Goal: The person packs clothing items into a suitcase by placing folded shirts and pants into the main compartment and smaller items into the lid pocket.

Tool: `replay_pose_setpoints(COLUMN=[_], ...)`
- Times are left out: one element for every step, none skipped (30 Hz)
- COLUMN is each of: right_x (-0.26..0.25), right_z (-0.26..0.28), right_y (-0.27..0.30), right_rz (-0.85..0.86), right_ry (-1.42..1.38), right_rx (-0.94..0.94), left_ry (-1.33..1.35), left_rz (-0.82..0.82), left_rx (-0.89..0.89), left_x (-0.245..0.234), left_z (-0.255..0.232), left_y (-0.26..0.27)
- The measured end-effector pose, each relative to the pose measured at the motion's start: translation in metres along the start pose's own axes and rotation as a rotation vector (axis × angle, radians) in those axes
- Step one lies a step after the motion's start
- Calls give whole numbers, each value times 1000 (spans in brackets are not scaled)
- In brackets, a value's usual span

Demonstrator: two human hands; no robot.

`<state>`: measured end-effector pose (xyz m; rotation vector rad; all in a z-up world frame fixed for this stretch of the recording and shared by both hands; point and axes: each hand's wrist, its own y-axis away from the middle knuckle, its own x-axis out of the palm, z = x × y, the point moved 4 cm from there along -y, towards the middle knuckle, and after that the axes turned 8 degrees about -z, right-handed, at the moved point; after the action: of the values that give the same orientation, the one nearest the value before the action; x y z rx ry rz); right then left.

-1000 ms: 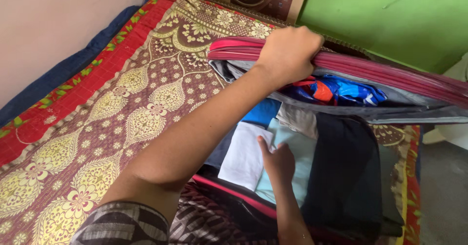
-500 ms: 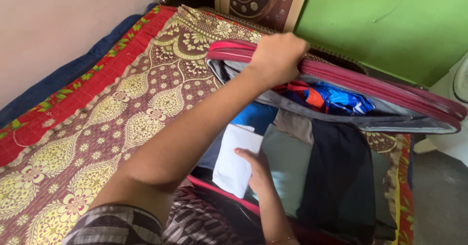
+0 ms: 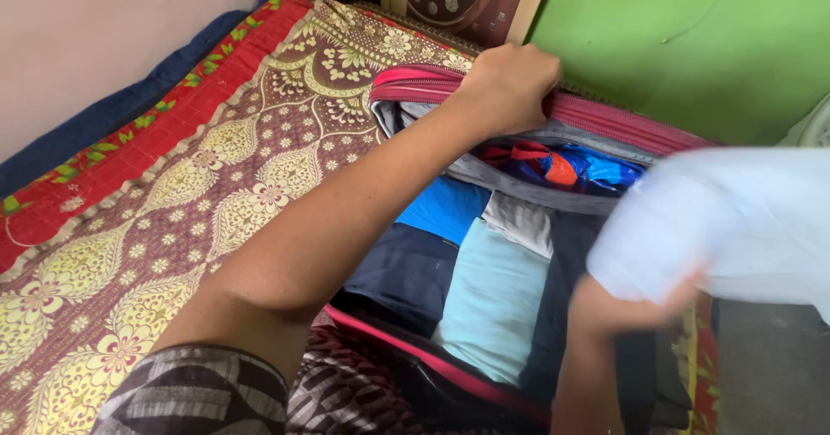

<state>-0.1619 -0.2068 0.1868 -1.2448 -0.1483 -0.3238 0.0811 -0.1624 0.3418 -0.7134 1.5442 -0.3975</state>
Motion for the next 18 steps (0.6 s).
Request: replay_pose_setpoints(right_x=[15,37,59,78,94,104,113,117,123,130,144,158,169,180,194,208,221,226], right_z=[-4,-14,-24,-27,-27,-24,-21,-18,-19,-19,-16,-18,-20,-20,-20,-18,-17,-16], right_y=[0,7,17,33,51,65,75,76,76,77,78,81,85,83,79,77,76,77], right_rz=[103,263,424,569,715,820,925,924,998,1070,1068,1190,1309,1303,1292,1293,1294,1292], right_ry=[-14,54,121,132,142,187,232,225,234,249,247,266,284,292,306,307,309,317], right_rx=[-174,-185,-199,-198,-199,-210,-223,-222,-155,-84,-79,-9,64,71,62,51,47,44], left_ry=[-1,-7,-8,23,53,46,43,41,34,34,34,40,44,47,51,28,5,1], left_rz=[3,6,1,1,0,-5,21,53,54,86,118,126,110,89,93,131,169,167], left_rx=[-12,-21,-17,-28,-39,-40,-41,-44,-47,-41,-34,-22,12,46,57,71,84,81], left_x=[2,3,3,3,3,1,0,-1,-4,-4,-5,-4,-4,-4,-4,-4,-3,-4], left_z=[0,0,-2,-3,-5,-6,-9,-10,-10,-13,-15,-20,-26,-31,-35,-37,-38,-37], left_y=[-2,-5,-7,-5,-3,-1,3,8,11,13,16,18,20,20,20,22,25,27])
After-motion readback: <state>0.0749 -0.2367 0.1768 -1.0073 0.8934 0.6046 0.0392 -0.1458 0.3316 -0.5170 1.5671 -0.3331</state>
